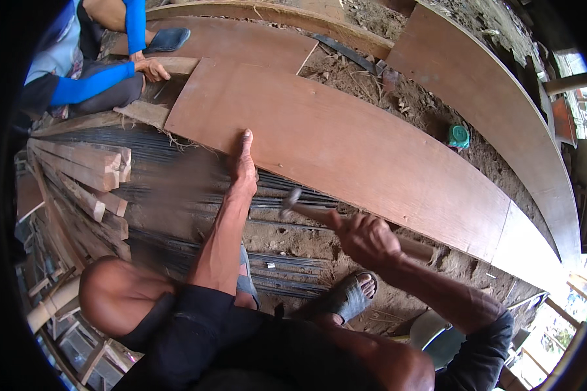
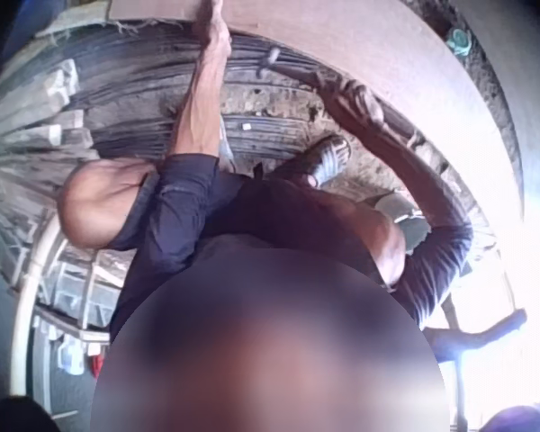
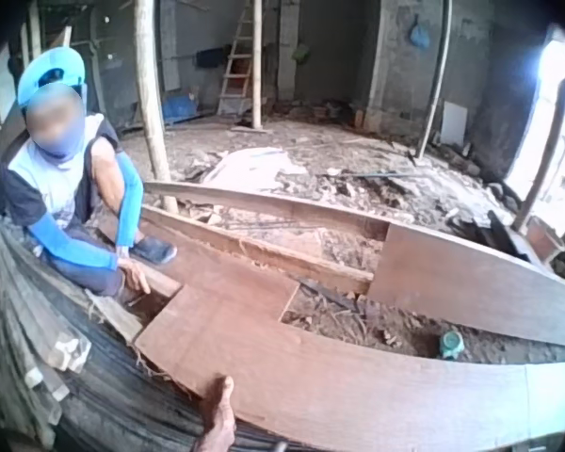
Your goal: The person is assembling a wooden structure by hammering nails into wooden planks. They measure and align the planks, then secure them with nails using a hammer.
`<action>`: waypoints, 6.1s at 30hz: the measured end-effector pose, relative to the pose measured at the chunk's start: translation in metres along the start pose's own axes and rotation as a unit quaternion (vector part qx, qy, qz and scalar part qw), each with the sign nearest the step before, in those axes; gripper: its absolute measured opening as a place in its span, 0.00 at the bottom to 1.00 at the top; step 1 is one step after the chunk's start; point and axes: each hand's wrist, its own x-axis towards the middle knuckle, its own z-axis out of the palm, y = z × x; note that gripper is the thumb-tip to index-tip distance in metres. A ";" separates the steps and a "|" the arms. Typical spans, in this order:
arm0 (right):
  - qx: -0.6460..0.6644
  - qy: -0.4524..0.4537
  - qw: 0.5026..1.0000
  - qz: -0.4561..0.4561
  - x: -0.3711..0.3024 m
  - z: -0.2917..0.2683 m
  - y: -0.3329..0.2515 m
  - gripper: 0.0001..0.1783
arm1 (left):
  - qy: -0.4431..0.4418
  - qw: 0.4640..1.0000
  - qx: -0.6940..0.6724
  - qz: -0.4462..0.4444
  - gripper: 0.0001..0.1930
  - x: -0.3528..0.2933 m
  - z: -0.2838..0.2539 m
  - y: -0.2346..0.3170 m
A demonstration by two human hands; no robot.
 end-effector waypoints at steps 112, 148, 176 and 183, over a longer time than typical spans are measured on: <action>0.592 0.159 0.687 0.391 0.045 -0.011 -0.026 0.20 | 0.197 0.958 -0.158 -0.138 0.15 0.004 -0.097 0.008; 0.710 0.060 0.657 0.248 0.160 -0.034 -0.015 0.25 | -0.042 0.938 0.132 0.317 0.10 0.122 -0.127 0.094; 0.589 0.326 0.725 0.144 0.248 -0.060 -0.030 0.32 | 0.109 0.892 0.180 0.400 0.14 0.094 -0.101 0.073; 0.485 0.295 0.816 0.107 0.262 -0.046 -0.035 0.29 | 0.087 0.875 0.169 0.445 0.14 0.089 -0.104 0.078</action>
